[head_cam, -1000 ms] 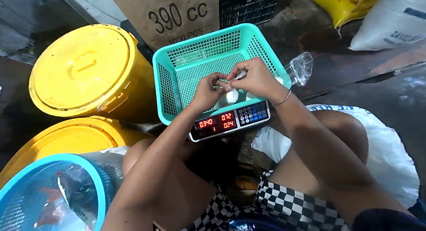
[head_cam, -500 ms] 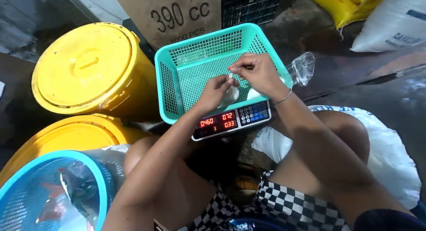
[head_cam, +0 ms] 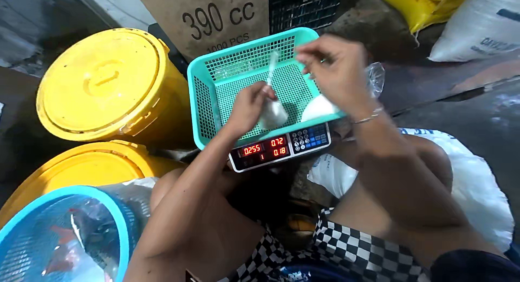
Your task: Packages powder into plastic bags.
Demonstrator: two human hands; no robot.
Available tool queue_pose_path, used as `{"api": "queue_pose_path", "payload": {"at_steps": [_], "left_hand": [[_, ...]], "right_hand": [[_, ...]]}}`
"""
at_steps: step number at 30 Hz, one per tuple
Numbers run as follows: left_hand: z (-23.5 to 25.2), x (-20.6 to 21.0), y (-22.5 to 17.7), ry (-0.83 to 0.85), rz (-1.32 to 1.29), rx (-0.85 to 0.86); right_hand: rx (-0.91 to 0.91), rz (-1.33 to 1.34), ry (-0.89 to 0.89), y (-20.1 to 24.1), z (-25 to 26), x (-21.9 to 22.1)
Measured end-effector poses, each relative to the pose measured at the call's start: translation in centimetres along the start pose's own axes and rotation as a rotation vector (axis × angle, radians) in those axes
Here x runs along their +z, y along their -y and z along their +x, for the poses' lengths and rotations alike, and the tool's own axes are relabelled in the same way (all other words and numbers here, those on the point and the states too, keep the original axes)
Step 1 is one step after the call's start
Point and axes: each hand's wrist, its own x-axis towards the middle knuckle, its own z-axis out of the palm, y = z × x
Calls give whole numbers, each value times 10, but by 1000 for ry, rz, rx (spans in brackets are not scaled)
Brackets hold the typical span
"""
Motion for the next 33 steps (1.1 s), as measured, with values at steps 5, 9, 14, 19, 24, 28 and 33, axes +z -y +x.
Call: {"api": "queue_pose_path", "payload": {"at_steps": [5, 9, 14, 19, 24, 28, 33], "left_hand": [[-10, -71, -2, -115, -111, -313], [-14, -95, 5, -158, -7, -500], [-17, -107, 11, -501, 319, -410], [-12, -42, -23, -413, 388, -28], [12, 63, -58, 121, -307, -383], [35, 104, -68, 119, -570, -454], [45, 93, -74, -63, -550, -363]], "right_hand": [[168, -280, 36, -6, 2, -101], [546, -251, 342, -35, -9, -123], [591, 22, 464, -47, -13, -117], [635, 93, 421, -35, -1, -98], [635, 113, 344, -32, 3, -84], [613, 177, 280, -28, 4, -80], [575, 229, 219, -17, 8, -76]]}}
